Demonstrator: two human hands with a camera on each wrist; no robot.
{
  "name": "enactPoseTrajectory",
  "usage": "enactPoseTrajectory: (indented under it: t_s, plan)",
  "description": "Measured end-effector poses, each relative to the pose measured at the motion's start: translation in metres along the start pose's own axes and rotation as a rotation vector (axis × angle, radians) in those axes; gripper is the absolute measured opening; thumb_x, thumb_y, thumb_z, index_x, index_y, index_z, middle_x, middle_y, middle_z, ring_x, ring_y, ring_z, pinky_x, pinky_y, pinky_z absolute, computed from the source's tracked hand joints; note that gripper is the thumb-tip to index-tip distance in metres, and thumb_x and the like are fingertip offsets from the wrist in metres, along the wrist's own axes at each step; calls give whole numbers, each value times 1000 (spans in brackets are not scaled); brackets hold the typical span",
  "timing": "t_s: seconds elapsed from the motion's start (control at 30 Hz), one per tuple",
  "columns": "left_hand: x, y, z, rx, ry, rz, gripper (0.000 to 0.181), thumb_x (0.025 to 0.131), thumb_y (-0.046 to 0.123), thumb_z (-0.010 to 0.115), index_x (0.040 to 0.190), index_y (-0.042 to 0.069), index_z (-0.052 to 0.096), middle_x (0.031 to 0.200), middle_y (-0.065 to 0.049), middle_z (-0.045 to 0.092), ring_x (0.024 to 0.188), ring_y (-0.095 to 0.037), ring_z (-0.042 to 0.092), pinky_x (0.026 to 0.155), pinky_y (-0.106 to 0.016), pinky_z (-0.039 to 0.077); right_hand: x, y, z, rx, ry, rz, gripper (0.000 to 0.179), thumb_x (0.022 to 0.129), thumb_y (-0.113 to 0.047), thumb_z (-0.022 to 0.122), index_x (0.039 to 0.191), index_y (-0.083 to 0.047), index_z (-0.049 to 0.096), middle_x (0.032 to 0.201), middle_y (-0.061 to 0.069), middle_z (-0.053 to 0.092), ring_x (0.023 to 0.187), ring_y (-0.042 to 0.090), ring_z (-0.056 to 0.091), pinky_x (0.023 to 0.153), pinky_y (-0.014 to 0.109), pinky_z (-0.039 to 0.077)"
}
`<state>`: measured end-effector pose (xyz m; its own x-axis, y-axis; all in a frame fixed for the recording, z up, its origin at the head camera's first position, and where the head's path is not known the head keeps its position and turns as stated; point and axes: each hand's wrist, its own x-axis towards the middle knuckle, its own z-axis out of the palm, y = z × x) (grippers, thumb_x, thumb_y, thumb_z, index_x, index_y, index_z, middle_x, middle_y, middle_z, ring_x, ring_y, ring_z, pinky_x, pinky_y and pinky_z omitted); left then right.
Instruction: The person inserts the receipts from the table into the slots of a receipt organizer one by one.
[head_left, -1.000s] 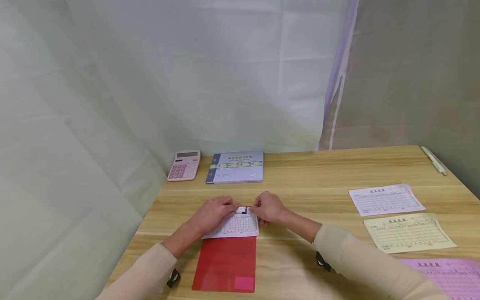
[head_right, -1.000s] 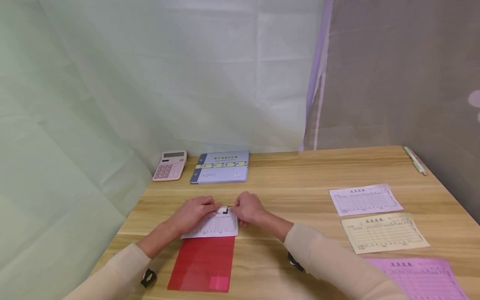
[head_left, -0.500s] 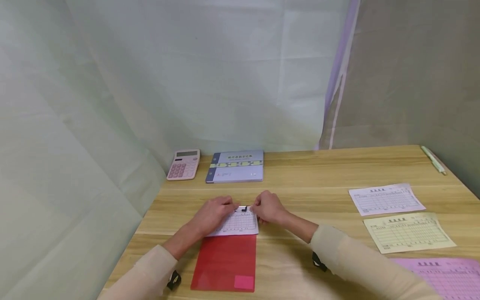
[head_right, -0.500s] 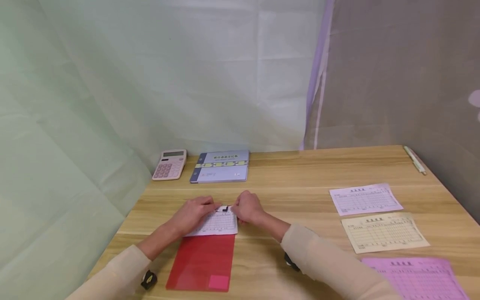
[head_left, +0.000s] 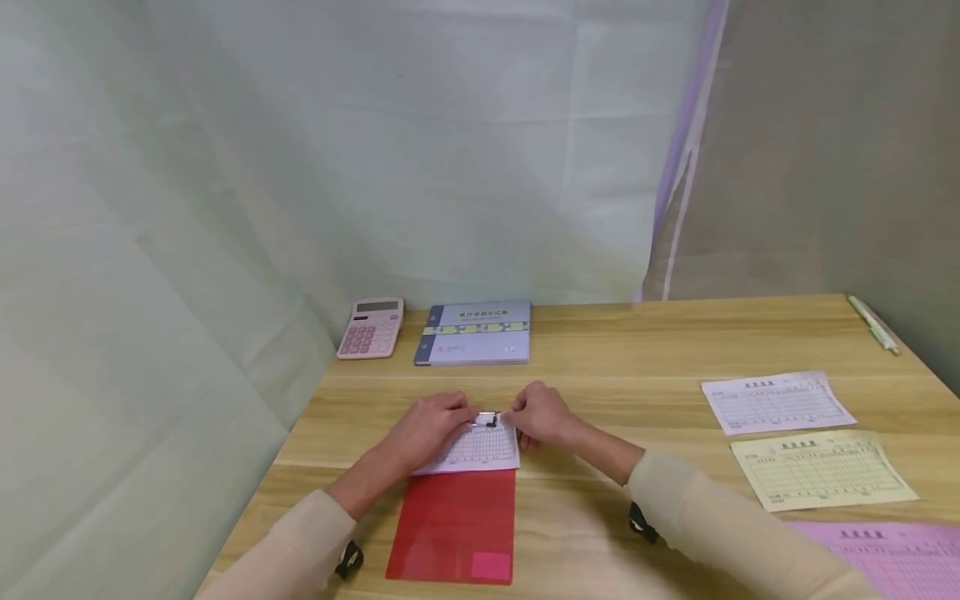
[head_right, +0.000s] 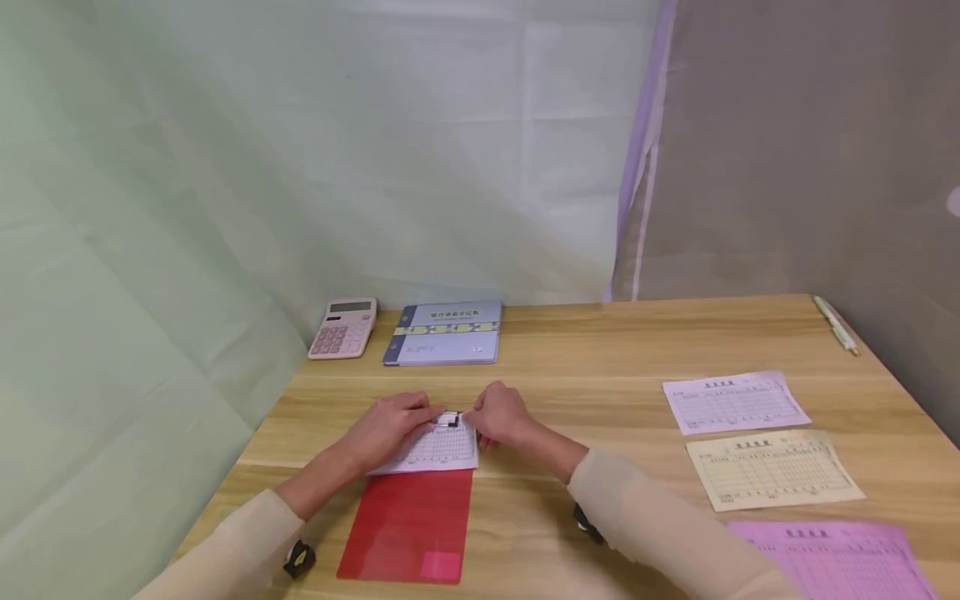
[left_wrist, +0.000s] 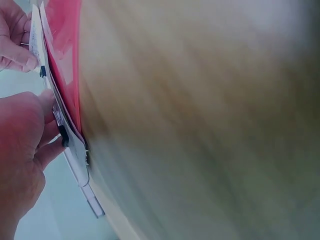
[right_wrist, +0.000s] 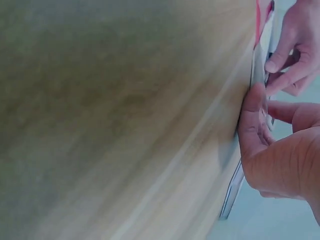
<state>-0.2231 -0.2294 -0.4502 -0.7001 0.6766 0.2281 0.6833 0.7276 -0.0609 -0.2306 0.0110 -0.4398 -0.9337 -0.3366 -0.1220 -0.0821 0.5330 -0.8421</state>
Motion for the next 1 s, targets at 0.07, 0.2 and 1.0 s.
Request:
enactPoseTrajectory:
  t_s: [0.07,0.2,1.0]
  plan:
    - [0,1,-1,2,7,2,34,100,20,76,135,18,76,98,5,62,86,-8,57,77,-23,53,0,0,-1,8,-14,-7,25,101,-8,73,76,-1,72,54,7,62,43,14,59,46,29,54]
    - [0,3,-1,15,22,24,33,101,16,74,135,16,76,99,2,62,86,-10,57,76,-24,54,0,0,-1,14,-4,-19,23,100,-6,72,78,0,72,53,7,62,43,15,60,46,30,55]
    - [3,3,-3,-11,-24,-6,33,100,19,77,133,16,77,99,3,62,87,-11,58,79,-26,55,1,1,-8,89,-45,18,15,98,-1,73,85,4,76,62,12,69,49,18,67,51,32,59]
